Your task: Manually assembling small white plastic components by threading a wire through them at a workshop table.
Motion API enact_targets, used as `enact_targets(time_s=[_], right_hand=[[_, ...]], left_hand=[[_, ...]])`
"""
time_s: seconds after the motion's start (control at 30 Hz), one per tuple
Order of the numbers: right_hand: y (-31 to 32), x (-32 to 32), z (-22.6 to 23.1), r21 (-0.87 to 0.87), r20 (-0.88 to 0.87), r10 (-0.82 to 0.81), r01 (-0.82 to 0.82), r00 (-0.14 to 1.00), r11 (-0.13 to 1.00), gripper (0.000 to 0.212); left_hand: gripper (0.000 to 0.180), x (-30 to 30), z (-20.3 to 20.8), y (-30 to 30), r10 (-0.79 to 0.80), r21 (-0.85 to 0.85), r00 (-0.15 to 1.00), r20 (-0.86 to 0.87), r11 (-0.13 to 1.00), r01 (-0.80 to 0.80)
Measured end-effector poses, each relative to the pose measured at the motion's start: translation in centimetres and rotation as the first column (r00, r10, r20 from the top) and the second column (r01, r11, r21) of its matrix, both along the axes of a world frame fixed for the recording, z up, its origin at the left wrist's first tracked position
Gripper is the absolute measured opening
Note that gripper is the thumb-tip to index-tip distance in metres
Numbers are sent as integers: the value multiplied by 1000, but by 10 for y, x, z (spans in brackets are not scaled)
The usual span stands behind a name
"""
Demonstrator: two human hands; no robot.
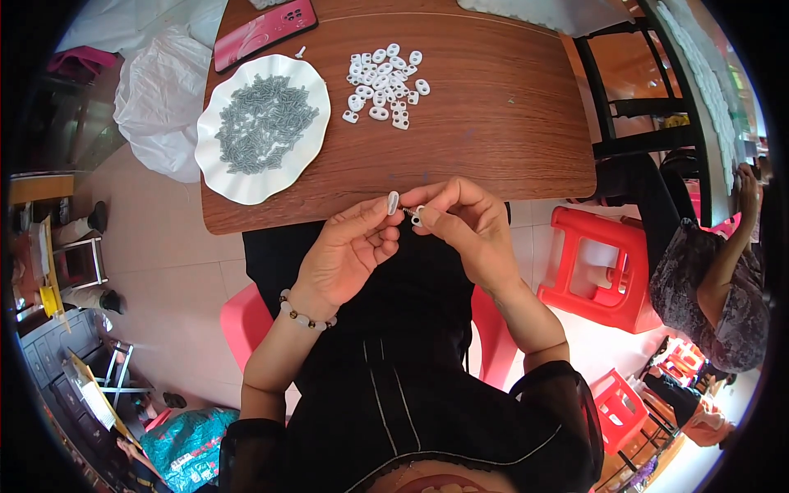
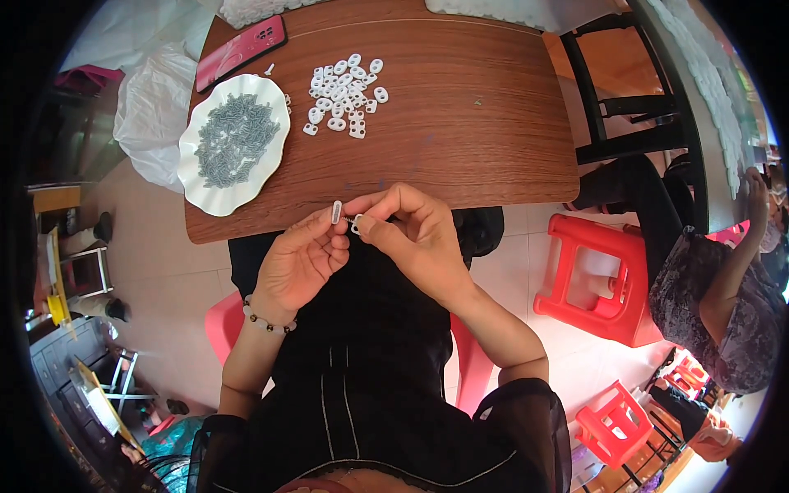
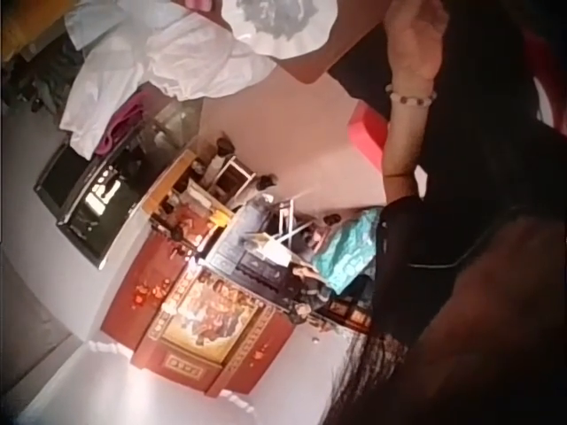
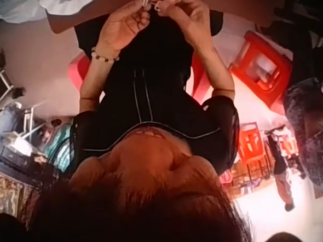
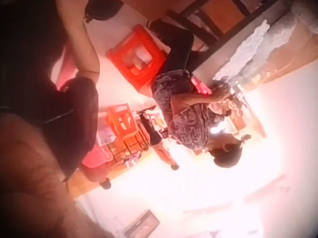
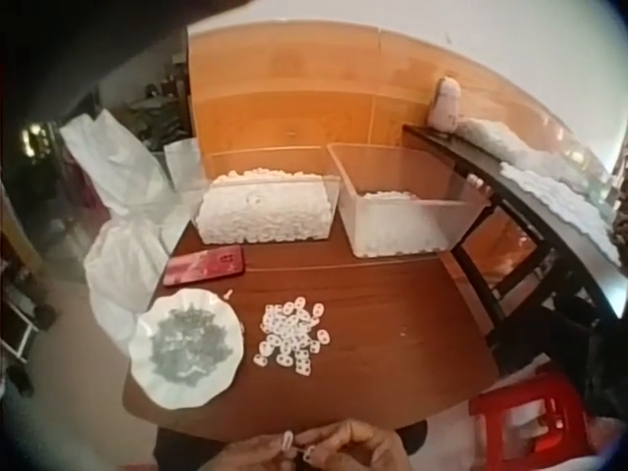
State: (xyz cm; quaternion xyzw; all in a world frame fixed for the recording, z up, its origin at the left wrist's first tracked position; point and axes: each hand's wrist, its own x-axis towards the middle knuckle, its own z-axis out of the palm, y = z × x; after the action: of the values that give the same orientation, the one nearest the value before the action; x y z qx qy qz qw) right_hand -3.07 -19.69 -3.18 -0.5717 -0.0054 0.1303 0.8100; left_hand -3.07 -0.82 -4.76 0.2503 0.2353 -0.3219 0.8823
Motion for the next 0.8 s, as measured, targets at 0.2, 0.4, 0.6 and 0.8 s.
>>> enact_targets(time_s=[0.2,0.4,0.6,0.8], right_hand=[[-3,1,1,1,-10,-10,10,1000,1000,3],[-8,2,3,12,-29,-12,12,1000,1000,5],[-6,2,5,-44,-16,-48,48,999,998,6],[-9,7,4,-30,-14,-54,53,998,998,7]], left_hand=[[19,2,16,-4,-124,383,940,319,924,-8],[10,19,18,6,-691,812,551,467,88,-577],[14,29,7,3,-727,719,518,452,-48,-694],[17,34,6,7,-726,763,578,372,-116,-636]])
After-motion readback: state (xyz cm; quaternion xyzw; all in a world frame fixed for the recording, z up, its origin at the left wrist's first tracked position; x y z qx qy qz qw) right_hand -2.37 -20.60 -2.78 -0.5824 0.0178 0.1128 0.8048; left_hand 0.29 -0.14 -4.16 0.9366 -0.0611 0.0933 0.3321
